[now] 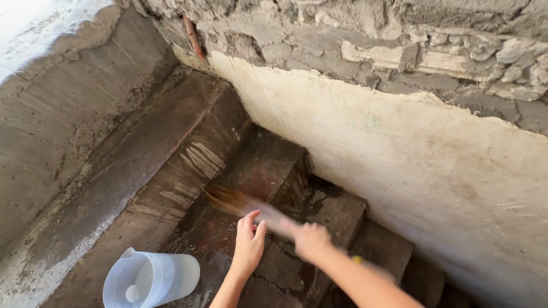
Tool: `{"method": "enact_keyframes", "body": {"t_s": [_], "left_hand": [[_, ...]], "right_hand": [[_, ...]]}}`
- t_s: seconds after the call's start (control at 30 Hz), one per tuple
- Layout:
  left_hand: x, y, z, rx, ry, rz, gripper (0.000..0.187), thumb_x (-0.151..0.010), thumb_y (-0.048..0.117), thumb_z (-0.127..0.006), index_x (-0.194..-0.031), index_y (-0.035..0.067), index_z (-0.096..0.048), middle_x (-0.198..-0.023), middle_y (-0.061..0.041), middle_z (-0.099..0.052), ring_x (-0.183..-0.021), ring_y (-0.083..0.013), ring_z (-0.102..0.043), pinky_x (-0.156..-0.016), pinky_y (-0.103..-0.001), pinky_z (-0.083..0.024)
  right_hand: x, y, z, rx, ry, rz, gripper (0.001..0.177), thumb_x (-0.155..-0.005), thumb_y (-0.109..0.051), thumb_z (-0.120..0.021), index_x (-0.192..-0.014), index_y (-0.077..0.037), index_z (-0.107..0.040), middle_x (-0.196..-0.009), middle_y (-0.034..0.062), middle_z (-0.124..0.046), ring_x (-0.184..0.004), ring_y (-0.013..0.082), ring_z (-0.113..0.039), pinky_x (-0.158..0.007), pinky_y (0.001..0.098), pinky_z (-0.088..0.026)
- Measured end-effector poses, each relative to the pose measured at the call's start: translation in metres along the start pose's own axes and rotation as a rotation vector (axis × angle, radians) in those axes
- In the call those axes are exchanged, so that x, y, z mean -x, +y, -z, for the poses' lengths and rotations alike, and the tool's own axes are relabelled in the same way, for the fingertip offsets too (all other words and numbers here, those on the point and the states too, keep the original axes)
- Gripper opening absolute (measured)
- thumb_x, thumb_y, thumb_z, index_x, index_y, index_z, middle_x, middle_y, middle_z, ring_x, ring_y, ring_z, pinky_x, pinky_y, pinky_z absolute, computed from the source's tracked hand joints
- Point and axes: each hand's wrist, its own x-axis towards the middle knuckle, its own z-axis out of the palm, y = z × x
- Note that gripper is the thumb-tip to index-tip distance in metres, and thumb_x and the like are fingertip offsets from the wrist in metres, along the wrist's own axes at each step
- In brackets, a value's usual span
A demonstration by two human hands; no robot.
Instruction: Cleaning concrete stairs by splashing water and sweeping with a broom.
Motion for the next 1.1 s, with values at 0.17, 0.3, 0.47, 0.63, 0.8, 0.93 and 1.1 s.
{"method": "enact_keyframes", "body": {"t_s": [0.17,0.3,0.47,0.63,0.8,0.93,1.1], "left_hand": [[-0.005,0.009,0.012,0.022,-0.041,-0.033,0.046,-0.097,0.030,-0.059,-0.137,0.008,-0.056,-0.133,-0.011,-0.054,-0.107,-0.0214,-0.066,-0.095,-0.034,-0.052],[-0.004,0.017,0.031,0.058,-0.037,0.076,0.046,-0.097,0.031,-0.056,-0.138,0.010,-0.057,-0.134,-0.010,-0.055,-0.108,-0.0199,-0.067,-0.094,-0.034,-0.053],[-0.015,0.033,0.051,0.079,-0.007,0.018,0.046,-0.098,0.032,-0.057,-0.137,0.009,-0.057,-0.134,-0.010,-0.055,-0.111,-0.0193,-0.065,-0.095,-0.034,-0.052],[-0.020,0.040,0.036,0.121,0.021,0.070,0.046,-0.098,0.032,-0.056,-0.138,0.010,-0.057,-0.135,-0.009,-0.056,-0.110,-0.0213,-0.064,-0.096,-0.034,-0.051],[-0.028,0.048,0.031,0.070,0.016,-0.016,0.045,-0.100,0.033,-0.055,-0.138,0.008,-0.057,-0.136,-0.011,-0.054,-0.123,-0.0191,-0.056,-0.100,-0.035,-0.048],[-0.032,0.051,0.046,0.136,0.005,-0.005,0.047,-0.098,0.034,-0.055,-0.138,0.009,-0.057,-0.137,-0.010,-0.054,-0.117,-0.0216,-0.061,-0.101,-0.034,-0.047],[-0.020,0.064,0.061,0.117,0.026,0.266,0.045,-0.098,0.033,-0.052,-0.136,0.011,-0.060,-0.132,-0.013,-0.055,-0.109,-0.0298,-0.063,-0.086,-0.044,-0.055]], "right_hand": [[-0.022,0.083,0.019,-0.129,0.153,-0.231,0.068,-0.094,-0.019,-0.056,-0.153,-0.044,-0.033,-0.120,0.0149,-0.072,-0.107,0.0320,-0.071,-0.090,0.0472,-0.058],[0.060,0.080,0.071,-0.638,0.022,-0.333,0.082,-0.097,-0.024,-0.056,-0.163,-0.047,-0.014,-0.108,0.0172,-0.080,-0.065,0.0284,-0.074,-0.065,0.0403,-0.062],[0.074,0.025,0.078,-1.080,-0.109,-0.226,0.085,-0.095,-0.020,-0.062,-0.163,-0.044,-0.015,-0.093,0.0133,-0.065,-0.047,0.0213,-0.056,-0.045,0.0391,-0.052],[-0.021,-0.016,0.063,-1.559,-0.213,0.085,0.081,-0.089,-0.010,-0.061,-0.160,-0.030,-0.028,-0.073,0.0116,-0.054,-0.039,0.0208,-0.049,-0.033,0.0390,-0.044],[0.006,-0.040,0.047,-1.797,0.118,-0.275,0.081,-0.092,-0.010,-0.059,-0.159,-0.039,-0.026,-0.073,0.0144,-0.060,-0.039,0.0226,-0.050,-0.033,0.0395,-0.044],[0.063,-0.078,0.038,-1.740,-0.055,-0.384,0.087,-0.094,-0.010,-0.058,-0.161,-0.048,-0.018,-0.068,0.0145,-0.054,-0.041,0.0241,-0.049,-0.036,0.0405,-0.043],[-0.006,-0.061,0.007,-1.653,-0.046,-0.213,0.087,-0.091,-0.007,-0.065,-0.162,-0.041,-0.026,-0.066,0.0109,-0.053,-0.045,0.0197,-0.053,-0.037,0.0371,-0.049]]}}
